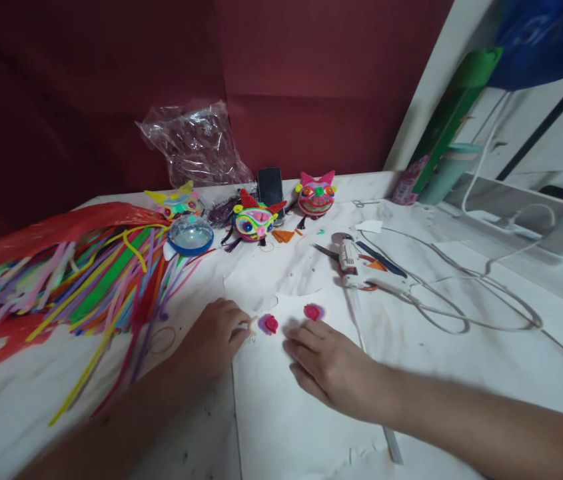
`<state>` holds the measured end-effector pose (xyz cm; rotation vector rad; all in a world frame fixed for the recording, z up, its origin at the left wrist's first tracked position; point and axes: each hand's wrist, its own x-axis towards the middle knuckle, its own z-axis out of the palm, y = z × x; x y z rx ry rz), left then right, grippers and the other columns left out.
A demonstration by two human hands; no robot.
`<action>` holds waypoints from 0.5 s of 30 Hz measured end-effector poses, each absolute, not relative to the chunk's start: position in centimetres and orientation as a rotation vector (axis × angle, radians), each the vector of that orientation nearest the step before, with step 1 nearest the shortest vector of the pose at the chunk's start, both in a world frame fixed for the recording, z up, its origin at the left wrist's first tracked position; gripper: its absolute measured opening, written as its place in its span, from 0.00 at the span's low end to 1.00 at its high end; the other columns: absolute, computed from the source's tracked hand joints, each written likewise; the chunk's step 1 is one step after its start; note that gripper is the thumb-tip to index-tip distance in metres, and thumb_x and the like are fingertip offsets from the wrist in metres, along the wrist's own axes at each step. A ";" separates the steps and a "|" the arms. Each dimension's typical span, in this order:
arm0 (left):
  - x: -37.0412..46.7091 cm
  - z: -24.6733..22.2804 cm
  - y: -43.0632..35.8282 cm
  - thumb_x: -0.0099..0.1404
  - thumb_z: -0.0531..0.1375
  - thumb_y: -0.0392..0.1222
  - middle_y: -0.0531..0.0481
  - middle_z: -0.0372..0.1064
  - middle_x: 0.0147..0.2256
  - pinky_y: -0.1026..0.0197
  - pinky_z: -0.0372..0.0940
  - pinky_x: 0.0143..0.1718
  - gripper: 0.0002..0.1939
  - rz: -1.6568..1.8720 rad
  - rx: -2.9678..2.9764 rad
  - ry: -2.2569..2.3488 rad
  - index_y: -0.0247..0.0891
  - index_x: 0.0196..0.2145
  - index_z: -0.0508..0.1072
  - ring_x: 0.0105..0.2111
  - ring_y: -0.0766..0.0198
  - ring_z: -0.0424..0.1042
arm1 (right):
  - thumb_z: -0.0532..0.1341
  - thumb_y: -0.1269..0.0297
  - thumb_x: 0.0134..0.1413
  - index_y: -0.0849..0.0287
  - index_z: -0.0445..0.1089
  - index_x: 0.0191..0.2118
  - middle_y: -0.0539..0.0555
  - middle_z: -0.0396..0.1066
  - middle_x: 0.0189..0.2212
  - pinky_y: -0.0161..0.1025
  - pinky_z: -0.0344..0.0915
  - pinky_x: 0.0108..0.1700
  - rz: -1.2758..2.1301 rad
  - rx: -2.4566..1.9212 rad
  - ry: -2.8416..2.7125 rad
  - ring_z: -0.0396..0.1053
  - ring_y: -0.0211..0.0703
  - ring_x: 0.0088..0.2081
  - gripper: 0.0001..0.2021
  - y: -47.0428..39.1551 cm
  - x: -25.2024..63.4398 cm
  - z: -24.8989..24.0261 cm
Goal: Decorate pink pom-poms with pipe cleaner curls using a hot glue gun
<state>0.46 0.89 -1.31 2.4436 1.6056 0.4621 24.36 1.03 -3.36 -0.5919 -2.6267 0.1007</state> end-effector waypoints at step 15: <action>1.7 -1.8 1.0 0.61 0.58 0.32 0.47 0.73 0.34 0.55 0.63 0.42 0.06 0.502 2.451 1.641 0.36 0.35 0.75 0.38 0.58 0.70 | 0.54 0.69 0.60 0.69 0.71 0.43 0.63 0.70 0.37 0.49 0.66 0.43 0.081 -0.604 -2.646 0.63 0.52 0.40 0.12 1.1 24.4 -3.6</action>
